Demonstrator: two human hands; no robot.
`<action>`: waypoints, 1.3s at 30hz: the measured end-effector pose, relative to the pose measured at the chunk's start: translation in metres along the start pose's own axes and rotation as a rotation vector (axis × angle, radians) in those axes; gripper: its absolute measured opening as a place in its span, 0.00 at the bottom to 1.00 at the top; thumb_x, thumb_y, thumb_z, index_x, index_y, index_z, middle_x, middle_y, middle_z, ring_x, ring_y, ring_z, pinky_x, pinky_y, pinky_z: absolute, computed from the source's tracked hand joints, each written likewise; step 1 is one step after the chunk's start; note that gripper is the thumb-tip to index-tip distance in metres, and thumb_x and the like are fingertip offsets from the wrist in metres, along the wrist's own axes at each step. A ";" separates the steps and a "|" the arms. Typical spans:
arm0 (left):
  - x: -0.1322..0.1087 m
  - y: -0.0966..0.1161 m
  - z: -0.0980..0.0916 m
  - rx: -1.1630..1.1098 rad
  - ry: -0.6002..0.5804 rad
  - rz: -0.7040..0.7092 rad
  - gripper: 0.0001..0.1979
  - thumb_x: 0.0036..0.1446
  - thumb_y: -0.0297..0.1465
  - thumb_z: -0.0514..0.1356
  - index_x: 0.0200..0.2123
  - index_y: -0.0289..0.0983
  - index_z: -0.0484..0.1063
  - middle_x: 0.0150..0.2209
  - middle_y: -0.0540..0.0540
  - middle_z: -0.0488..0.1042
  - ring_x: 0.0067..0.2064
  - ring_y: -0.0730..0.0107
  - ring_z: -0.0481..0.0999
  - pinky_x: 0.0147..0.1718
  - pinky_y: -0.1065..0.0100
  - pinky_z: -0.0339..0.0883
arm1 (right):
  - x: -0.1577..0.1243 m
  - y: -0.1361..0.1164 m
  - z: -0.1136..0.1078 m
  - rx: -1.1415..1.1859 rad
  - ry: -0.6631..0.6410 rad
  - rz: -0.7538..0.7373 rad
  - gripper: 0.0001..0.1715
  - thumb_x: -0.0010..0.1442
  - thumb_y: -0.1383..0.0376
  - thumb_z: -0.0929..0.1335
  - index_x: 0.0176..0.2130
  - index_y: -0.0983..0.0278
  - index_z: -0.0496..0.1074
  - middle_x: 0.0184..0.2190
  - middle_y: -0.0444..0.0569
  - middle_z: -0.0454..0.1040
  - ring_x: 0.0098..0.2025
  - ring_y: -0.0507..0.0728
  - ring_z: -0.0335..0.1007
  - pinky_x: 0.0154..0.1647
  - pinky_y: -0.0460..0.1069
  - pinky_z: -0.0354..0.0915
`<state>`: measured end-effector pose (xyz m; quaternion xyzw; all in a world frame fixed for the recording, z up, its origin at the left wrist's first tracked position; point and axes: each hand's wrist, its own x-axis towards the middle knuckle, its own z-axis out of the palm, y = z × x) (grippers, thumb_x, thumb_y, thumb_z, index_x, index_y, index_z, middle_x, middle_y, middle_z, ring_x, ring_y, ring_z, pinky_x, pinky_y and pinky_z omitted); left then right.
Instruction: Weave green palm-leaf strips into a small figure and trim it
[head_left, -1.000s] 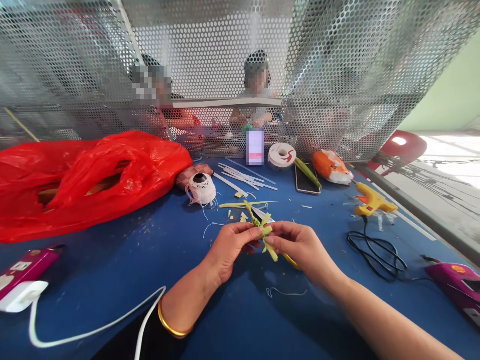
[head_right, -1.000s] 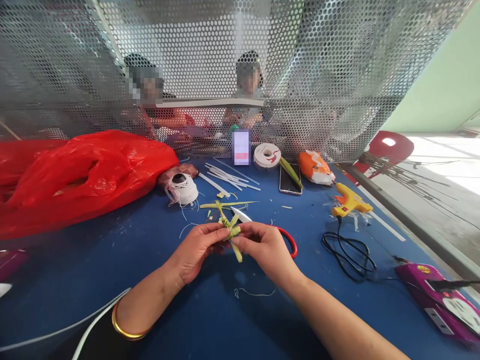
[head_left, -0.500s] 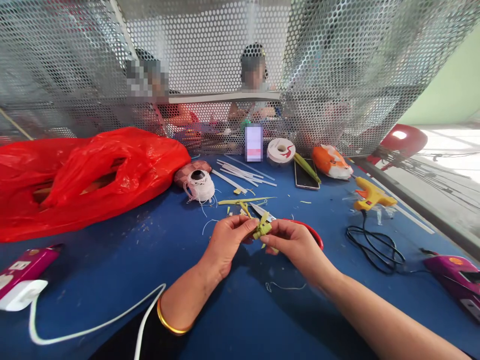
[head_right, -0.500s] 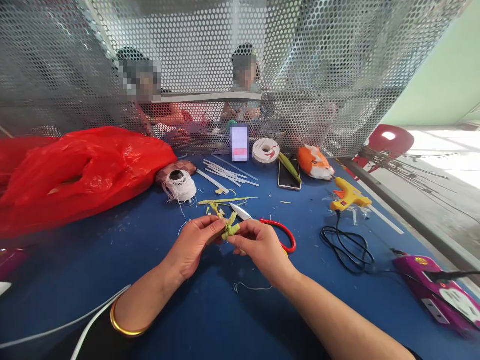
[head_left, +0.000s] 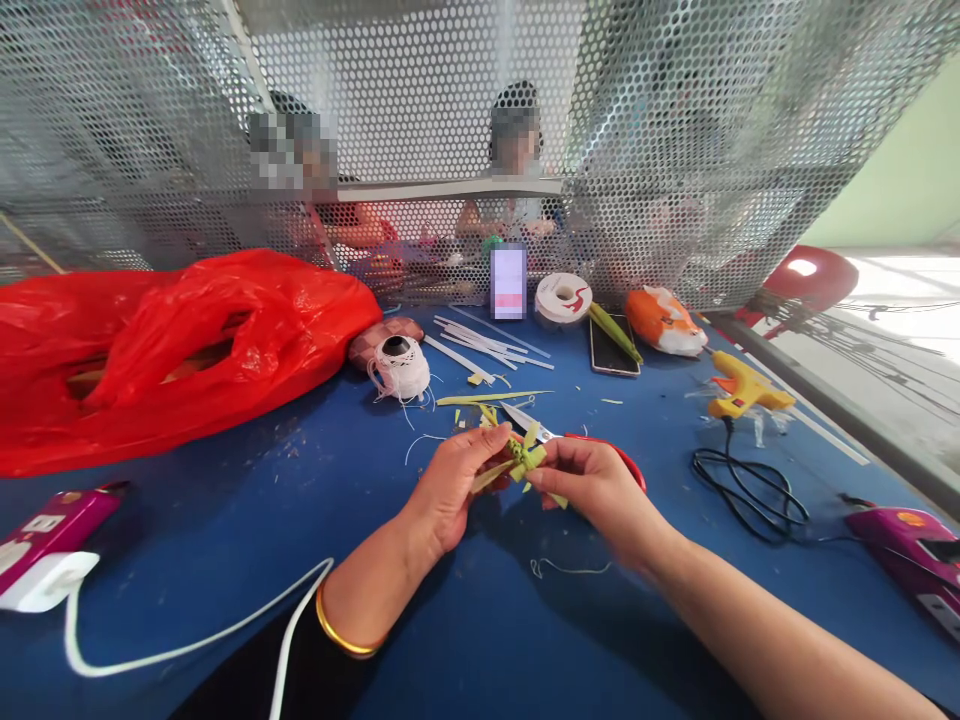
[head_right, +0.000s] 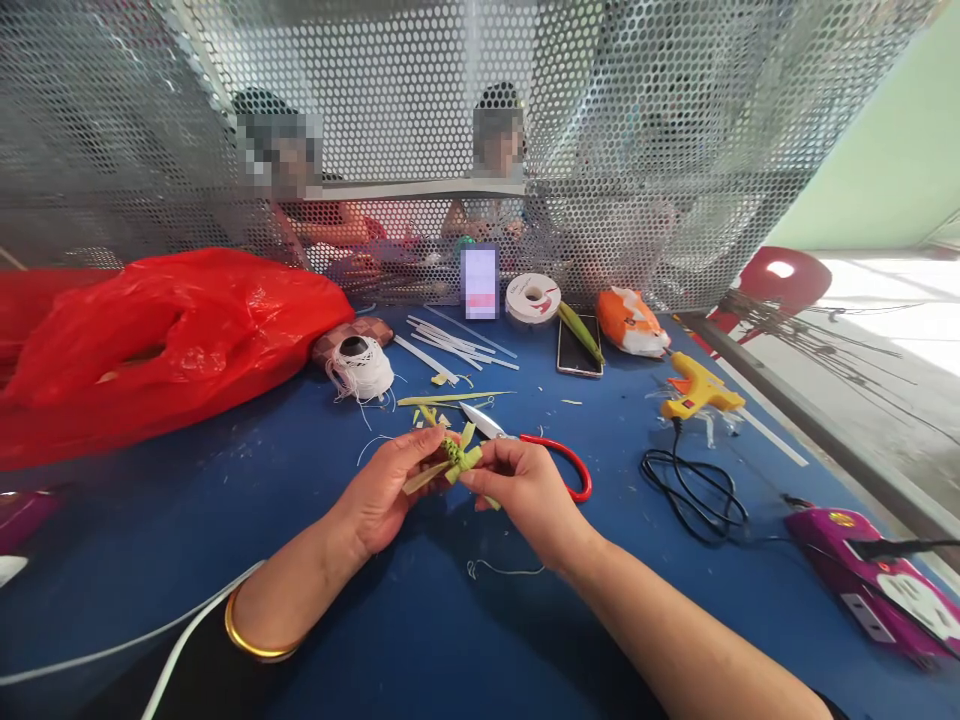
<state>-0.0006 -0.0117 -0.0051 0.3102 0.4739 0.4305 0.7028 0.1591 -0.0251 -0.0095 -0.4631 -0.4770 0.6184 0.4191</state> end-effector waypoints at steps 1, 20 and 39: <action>0.000 0.000 0.000 -0.001 0.009 0.011 0.15 0.43 0.40 0.71 0.30 0.35 0.78 0.28 0.48 0.77 0.30 0.72 0.73 0.33 0.68 0.63 | 0.000 -0.001 0.000 0.009 -0.005 0.010 0.14 0.43 0.58 0.77 0.25 0.64 0.74 0.21 0.41 0.70 0.22 0.48 0.63 0.26 0.46 0.63; 0.000 0.002 -0.004 0.163 -0.006 0.008 0.12 0.42 0.37 0.72 0.27 0.36 0.78 0.27 0.49 0.74 0.29 0.72 0.71 0.30 0.68 0.63 | 0.001 0.004 -0.003 0.036 -0.017 0.061 0.17 0.42 0.57 0.78 0.27 0.65 0.75 0.22 0.42 0.72 0.22 0.49 0.66 0.27 0.46 0.62; 0.010 0.013 -0.012 0.055 0.136 0.001 0.07 0.47 0.29 0.69 0.30 0.34 0.75 0.28 0.48 0.77 0.27 0.74 0.76 0.26 0.72 0.66 | 0.008 -0.005 -0.043 -1.490 0.070 -0.207 0.13 0.59 0.65 0.64 0.42 0.67 0.72 0.37 0.56 0.74 0.37 0.61 0.72 0.35 0.52 0.62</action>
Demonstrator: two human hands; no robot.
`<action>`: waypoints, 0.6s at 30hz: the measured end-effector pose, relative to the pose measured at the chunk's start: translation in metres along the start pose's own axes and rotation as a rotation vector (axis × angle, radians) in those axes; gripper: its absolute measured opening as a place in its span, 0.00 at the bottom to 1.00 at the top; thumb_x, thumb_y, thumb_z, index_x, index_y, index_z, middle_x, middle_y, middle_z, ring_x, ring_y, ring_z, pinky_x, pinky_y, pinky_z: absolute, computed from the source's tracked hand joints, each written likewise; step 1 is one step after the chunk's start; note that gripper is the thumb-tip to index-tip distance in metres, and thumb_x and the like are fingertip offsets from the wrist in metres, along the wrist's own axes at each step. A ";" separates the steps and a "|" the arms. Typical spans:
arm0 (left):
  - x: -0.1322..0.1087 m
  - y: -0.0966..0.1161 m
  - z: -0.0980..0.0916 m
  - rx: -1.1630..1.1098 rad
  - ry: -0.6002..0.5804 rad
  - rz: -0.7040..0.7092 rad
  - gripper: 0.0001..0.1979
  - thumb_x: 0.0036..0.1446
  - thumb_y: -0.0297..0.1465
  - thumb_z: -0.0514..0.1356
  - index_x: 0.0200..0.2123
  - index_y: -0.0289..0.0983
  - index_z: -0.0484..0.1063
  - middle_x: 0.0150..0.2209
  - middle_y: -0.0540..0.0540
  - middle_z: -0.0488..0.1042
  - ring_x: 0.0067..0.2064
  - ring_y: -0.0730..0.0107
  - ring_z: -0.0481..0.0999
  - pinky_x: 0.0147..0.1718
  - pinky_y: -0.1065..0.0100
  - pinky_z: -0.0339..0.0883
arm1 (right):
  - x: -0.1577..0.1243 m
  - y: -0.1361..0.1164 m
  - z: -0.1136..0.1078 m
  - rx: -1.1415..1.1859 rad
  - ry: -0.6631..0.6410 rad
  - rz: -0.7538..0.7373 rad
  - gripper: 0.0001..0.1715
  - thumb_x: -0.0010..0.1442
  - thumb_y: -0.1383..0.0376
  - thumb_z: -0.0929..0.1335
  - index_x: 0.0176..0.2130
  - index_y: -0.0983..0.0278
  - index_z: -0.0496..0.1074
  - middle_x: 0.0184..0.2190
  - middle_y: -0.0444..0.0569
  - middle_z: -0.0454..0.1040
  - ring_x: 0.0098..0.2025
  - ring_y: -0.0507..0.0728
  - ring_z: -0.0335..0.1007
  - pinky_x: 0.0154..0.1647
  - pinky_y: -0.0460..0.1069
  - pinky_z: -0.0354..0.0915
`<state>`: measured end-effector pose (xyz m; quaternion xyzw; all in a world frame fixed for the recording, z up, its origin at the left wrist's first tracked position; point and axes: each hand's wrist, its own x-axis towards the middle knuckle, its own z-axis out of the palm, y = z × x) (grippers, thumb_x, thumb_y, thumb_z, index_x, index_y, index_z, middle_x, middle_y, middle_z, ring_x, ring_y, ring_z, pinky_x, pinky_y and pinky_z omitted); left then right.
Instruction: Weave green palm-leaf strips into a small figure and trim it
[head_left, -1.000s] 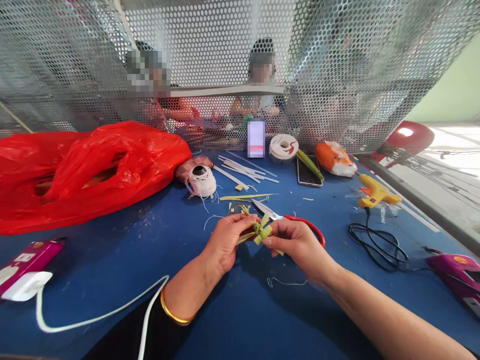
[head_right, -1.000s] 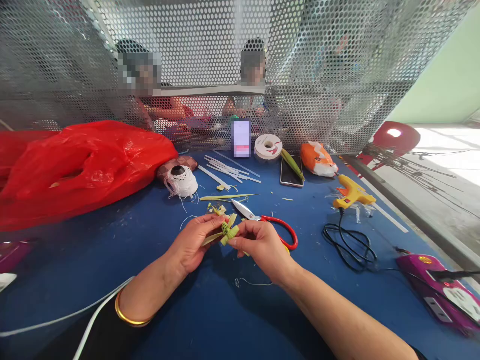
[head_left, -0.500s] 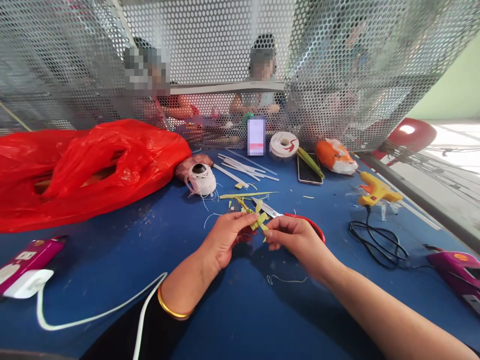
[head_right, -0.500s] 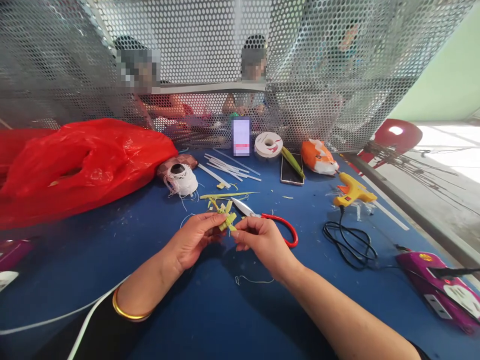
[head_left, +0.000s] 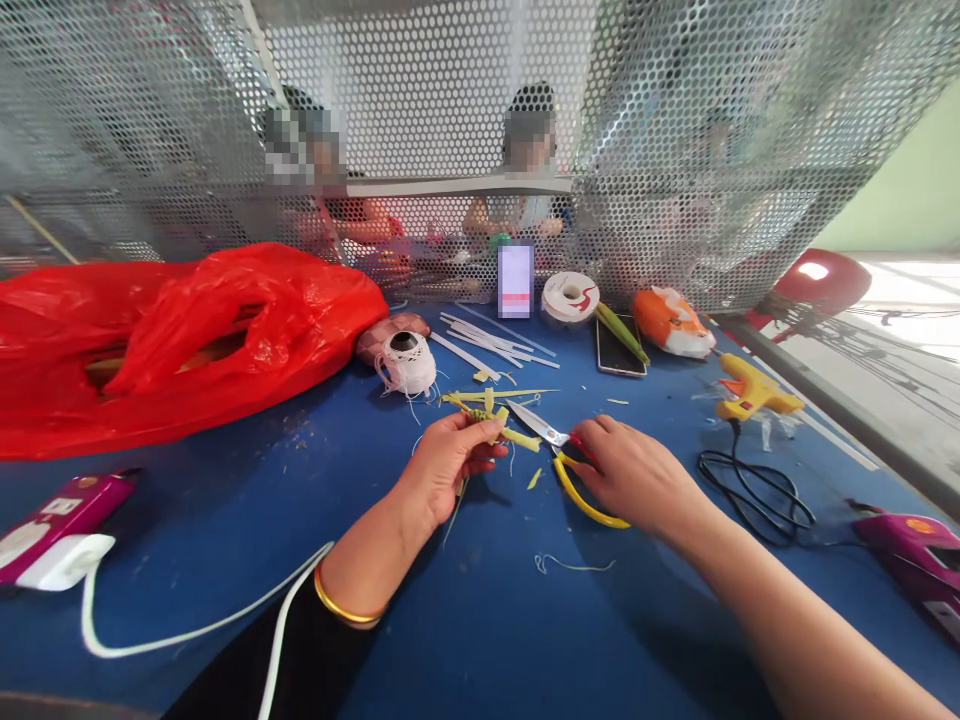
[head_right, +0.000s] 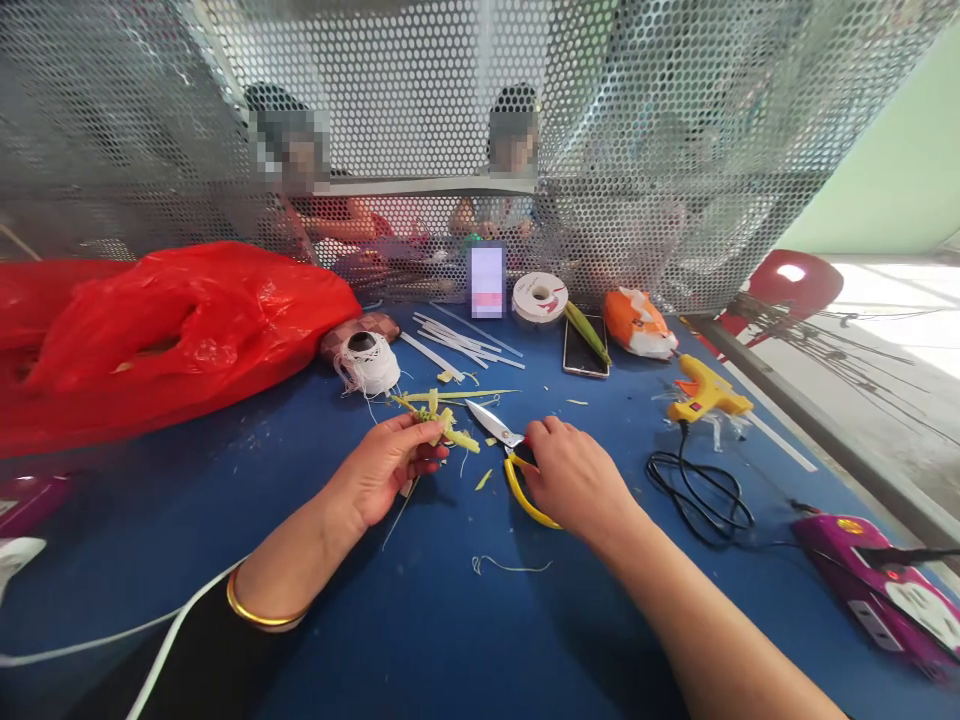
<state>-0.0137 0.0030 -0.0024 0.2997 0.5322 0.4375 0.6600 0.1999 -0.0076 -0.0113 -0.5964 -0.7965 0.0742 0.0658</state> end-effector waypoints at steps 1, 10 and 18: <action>0.000 0.001 0.000 0.000 0.011 -0.001 0.07 0.47 0.29 0.68 0.30 0.34 0.75 0.27 0.48 0.77 0.27 0.74 0.76 0.26 0.72 0.65 | -0.001 0.002 0.000 -0.103 -0.027 -0.008 0.15 0.57 0.67 0.65 0.44 0.68 0.71 0.39 0.57 0.74 0.39 0.62 0.72 0.36 0.52 0.62; 0.000 0.006 -0.003 -0.091 0.061 0.028 0.05 0.44 0.28 0.68 0.26 0.34 0.76 0.25 0.47 0.78 0.25 0.73 0.75 0.23 0.72 0.63 | 0.002 -0.005 0.005 -0.211 -0.147 0.060 0.32 0.51 0.72 0.64 0.56 0.71 0.65 0.41 0.60 0.74 0.38 0.64 0.74 0.32 0.51 0.58; 0.004 0.010 -0.009 -0.184 0.112 0.076 0.09 0.40 0.27 0.70 0.28 0.33 0.76 0.25 0.46 0.78 0.23 0.73 0.74 0.22 0.72 0.62 | -0.002 0.011 -0.007 -0.121 -0.186 0.114 0.28 0.59 0.67 0.62 0.59 0.62 0.66 0.40 0.56 0.80 0.42 0.66 0.76 0.33 0.52 0.60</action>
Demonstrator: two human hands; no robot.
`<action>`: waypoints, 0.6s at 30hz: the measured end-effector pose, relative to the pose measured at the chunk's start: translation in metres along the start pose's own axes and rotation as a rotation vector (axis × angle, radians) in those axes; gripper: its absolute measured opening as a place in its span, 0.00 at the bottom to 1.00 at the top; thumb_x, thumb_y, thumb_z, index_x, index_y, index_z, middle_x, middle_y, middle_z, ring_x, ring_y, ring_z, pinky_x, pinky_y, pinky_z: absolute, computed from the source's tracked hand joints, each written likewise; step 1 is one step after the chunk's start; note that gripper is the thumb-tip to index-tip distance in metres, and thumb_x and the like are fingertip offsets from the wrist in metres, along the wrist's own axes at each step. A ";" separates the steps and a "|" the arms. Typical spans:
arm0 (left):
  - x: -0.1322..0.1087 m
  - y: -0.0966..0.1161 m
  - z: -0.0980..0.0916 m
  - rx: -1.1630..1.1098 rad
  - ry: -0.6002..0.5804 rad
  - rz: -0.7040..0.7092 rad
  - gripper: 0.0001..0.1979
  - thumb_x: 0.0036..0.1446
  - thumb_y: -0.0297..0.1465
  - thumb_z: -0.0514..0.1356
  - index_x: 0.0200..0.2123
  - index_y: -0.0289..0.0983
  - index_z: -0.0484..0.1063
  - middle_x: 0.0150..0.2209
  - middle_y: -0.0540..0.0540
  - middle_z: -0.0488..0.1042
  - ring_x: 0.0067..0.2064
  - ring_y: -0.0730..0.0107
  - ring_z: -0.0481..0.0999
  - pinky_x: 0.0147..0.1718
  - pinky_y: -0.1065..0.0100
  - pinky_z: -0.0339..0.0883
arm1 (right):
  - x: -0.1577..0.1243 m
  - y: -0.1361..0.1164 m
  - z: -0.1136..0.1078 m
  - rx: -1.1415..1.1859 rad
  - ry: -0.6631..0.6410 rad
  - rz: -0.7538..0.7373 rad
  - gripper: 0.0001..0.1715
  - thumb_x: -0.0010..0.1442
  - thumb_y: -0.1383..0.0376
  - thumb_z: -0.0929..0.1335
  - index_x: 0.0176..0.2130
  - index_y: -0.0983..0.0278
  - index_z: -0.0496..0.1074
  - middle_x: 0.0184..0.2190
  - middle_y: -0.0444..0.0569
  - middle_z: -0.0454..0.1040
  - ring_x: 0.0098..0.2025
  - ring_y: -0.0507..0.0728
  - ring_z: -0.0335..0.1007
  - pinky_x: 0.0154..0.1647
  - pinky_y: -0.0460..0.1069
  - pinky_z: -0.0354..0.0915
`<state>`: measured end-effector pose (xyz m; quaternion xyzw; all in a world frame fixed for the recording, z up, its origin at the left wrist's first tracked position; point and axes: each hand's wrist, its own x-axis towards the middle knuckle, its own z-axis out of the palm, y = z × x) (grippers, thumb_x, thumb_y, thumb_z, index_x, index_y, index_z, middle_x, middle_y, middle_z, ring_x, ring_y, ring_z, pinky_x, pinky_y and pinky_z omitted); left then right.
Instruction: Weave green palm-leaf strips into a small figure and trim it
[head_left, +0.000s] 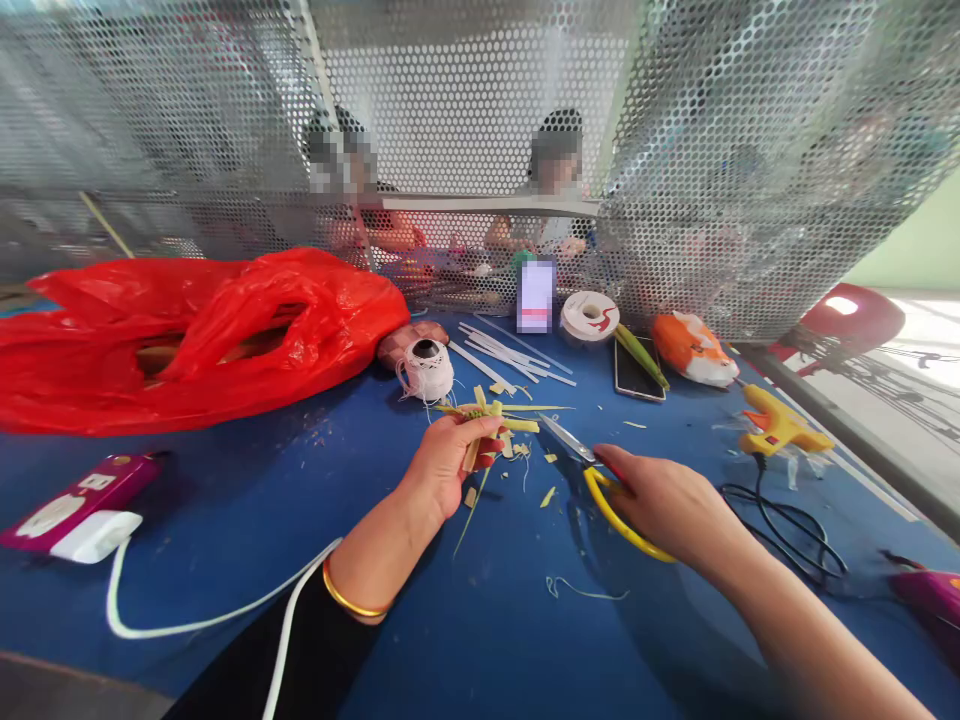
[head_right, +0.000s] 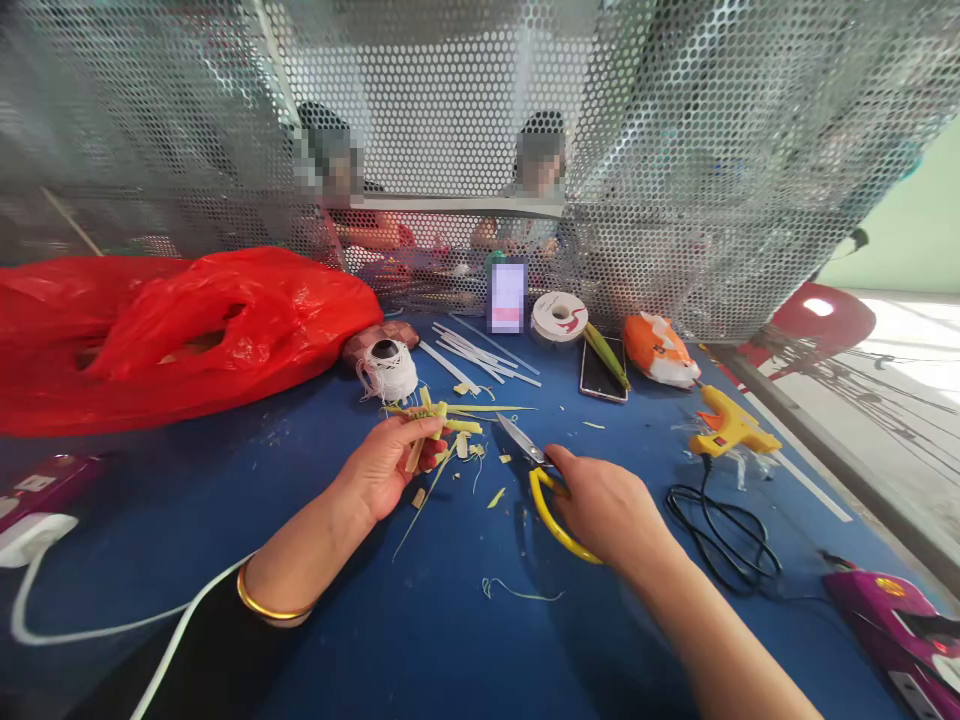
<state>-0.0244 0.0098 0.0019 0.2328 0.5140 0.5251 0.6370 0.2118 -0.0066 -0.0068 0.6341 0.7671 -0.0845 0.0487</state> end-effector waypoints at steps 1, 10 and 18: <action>0.000 0.000 0.000 -0.015 0.012 0.003 0.10 0.39 0.27 0.70 0.28 0.33 0.76 0.25 0.46 0.78 0.23 0.74 0.73 0.21 0.73 0.62 | 0.000 0.003 -0.002 0.038 0.026 0.016 0.29 0.59 0.67 0.62 0.59 0.60 0.66 0.40 0.55 0.80 0.41 0.66 0.76 0.33 0.52 0.61; 0.004 -0.001 0.001 -0.150 0.148 0.119 0.07 0.42 0.26 0.69 0.27 0.33 0.75 0.25 0.47 0.78 0.24 0.75 0.74 0.22 0.73 0.61 | 0.000 -0.015 0.001 1.262 0.002 -0.027 0.35 0.48 0.50 0.73 0.52 0.62 0.66 0.26 0.41 0.66 0.24 0.51 0.62 0.25 0.47 0.61; 0.004 -0.002 0.004 -0.319 0.164 0.225 0.11 0.38 0.24 0.70 0.29 0.34 0.74 0.23 0.51 0.76 0.25 0.75 0.74 0.24 0.72 0.61 | -0.018 -0.029 -0.003 1.200 -0.090 -0.284 0.33 0.58 0.42 0.65 0.51 0.61 0.60 0.28 0.41 0.58 0.27 0.50 0.51 0.22 0.44 0.53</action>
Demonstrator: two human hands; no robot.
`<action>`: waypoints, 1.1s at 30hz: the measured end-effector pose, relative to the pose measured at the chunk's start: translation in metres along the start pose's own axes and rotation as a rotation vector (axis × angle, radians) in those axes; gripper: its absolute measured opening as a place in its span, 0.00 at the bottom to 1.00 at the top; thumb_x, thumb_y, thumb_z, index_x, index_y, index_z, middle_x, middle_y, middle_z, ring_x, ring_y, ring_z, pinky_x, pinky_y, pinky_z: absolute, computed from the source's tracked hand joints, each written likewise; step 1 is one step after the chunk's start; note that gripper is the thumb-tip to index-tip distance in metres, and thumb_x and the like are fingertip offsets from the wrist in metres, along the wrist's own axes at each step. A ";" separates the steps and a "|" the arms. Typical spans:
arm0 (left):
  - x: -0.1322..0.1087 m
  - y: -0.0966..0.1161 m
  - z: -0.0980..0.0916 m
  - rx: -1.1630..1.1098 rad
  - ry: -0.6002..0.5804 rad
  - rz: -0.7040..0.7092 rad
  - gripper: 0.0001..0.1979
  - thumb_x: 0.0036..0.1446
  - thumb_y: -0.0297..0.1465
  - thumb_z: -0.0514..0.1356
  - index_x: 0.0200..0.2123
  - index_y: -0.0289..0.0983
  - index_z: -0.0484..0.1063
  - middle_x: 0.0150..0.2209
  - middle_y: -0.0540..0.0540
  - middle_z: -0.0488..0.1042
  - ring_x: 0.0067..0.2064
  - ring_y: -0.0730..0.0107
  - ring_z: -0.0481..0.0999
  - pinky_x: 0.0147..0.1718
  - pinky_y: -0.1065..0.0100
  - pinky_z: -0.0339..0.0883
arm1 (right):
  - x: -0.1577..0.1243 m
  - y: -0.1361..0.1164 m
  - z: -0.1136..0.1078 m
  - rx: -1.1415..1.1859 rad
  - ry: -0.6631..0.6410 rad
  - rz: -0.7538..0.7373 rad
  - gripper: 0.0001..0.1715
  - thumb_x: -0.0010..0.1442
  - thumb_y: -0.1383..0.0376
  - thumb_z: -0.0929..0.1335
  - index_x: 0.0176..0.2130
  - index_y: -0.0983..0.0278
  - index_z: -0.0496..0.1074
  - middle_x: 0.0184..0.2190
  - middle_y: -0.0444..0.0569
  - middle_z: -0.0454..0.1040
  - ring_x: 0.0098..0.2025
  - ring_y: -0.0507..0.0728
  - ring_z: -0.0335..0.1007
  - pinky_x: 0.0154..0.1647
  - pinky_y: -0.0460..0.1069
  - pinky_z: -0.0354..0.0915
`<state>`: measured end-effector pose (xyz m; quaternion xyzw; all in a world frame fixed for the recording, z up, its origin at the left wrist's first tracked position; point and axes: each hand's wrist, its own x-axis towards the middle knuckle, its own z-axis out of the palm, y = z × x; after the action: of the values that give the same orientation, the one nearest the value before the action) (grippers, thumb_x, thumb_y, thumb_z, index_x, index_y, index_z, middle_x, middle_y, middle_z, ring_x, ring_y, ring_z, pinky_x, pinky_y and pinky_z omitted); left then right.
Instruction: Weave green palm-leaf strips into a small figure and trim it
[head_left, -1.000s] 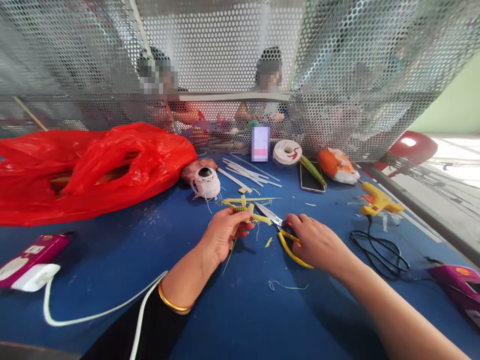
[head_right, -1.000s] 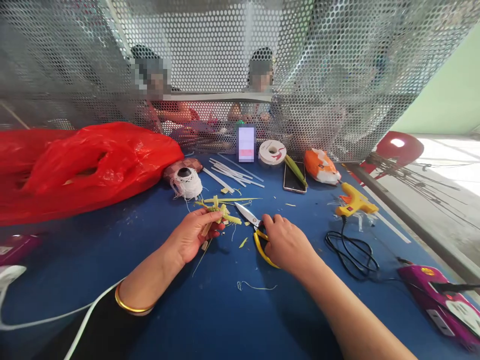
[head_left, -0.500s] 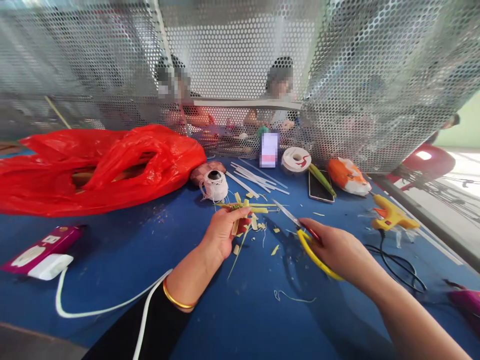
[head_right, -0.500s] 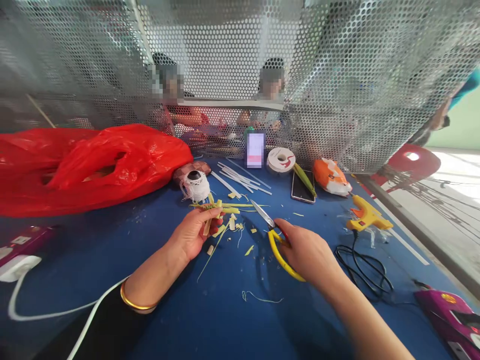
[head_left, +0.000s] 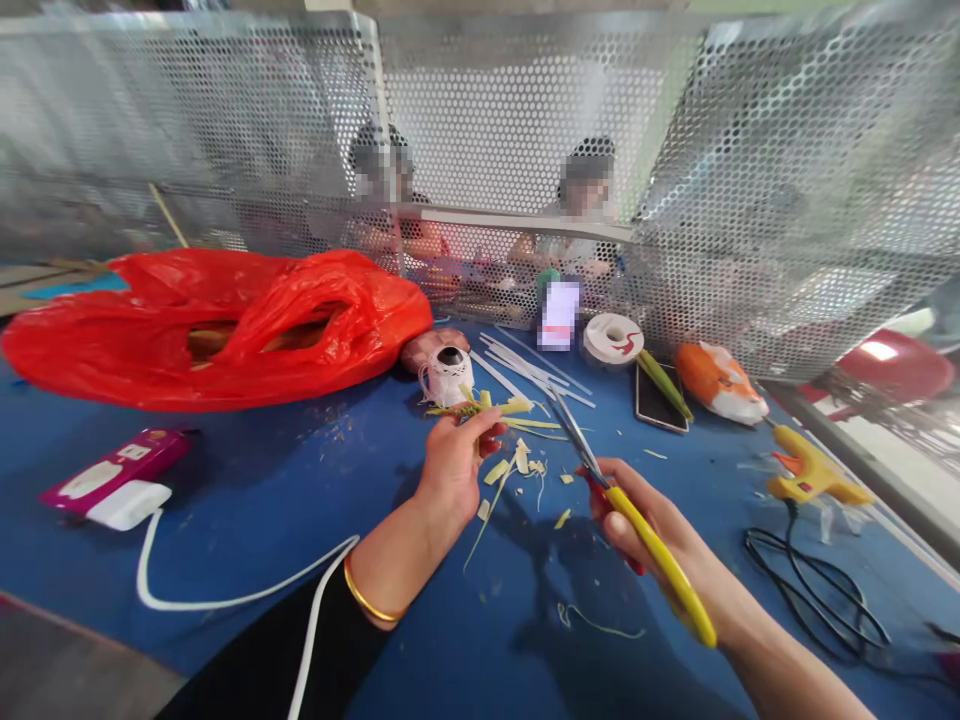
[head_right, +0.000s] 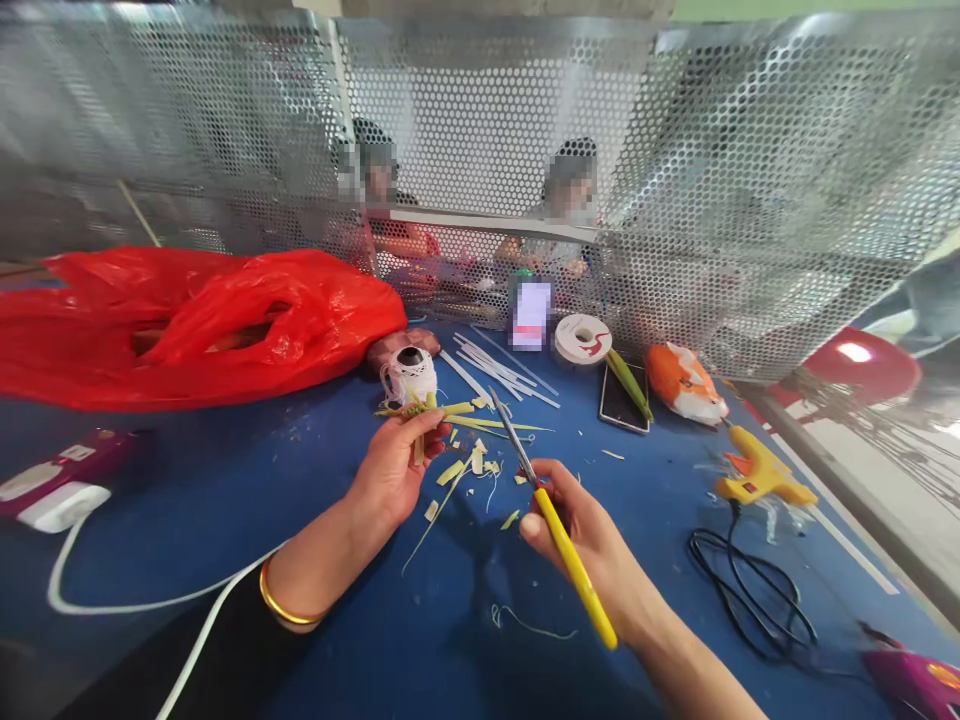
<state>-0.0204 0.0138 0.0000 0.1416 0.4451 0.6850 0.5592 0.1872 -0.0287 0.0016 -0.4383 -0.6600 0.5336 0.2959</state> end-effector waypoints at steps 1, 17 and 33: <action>0.000 0.000 0.000 -0.011 0.005 -0.006 0.11 0.38 0.24 0.70 0.29 0.34 0.74 0.23 0.51 0.76 0.25 0.75 0.75 0.24 0.72 0.62 | 0.000 0.000 0.002 -0.024 -0.006 0.001 0.32 0.59 0.42 0.64 0.51 0.61 0.60 0.29 0.41 0.58 0.27 0.51 0.51 0.23 0.45 0.53; -0.022 -0.022 0.002 -0.082 -0.029 -0.263 0.07 0.42 0.22 0.68 0.27 0.34 0.73 0.23 0.50 0.76 0.26 0.74 0.76 0.22 0.75 0.63 | -0.001 -0.002 0.029 -0.307 0.077 0.037 0.22 0.58 0.50 0.67 0.47 0.59 0.62 0.26 0.38 0.58 0.28 0.52 0.52 0.27 0.46 0.54; -0.025 -0.024 0.004 -0.115 -0.108 -0.260 0.09 0.41 0.22 0.69 0.28 0.34 0.73 0.24 0.52 0.76 0.26 0.75 0.76 0.24 0.75 0.64 | -0.002 0.002 0.041 -0.118 0.141 0.077 0.23 0.58 0.49 0.67 0.46 0.60 0.65 0.25 0.39 0.61 0.27 0.52 0.56 0.27 0.45 0.58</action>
<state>0.0057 -0.0077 -0.0084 0.0869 0.3890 0.6225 0.6735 0.1532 -0.0492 -0.0102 -0.5164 -0.6504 0.4727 0.2946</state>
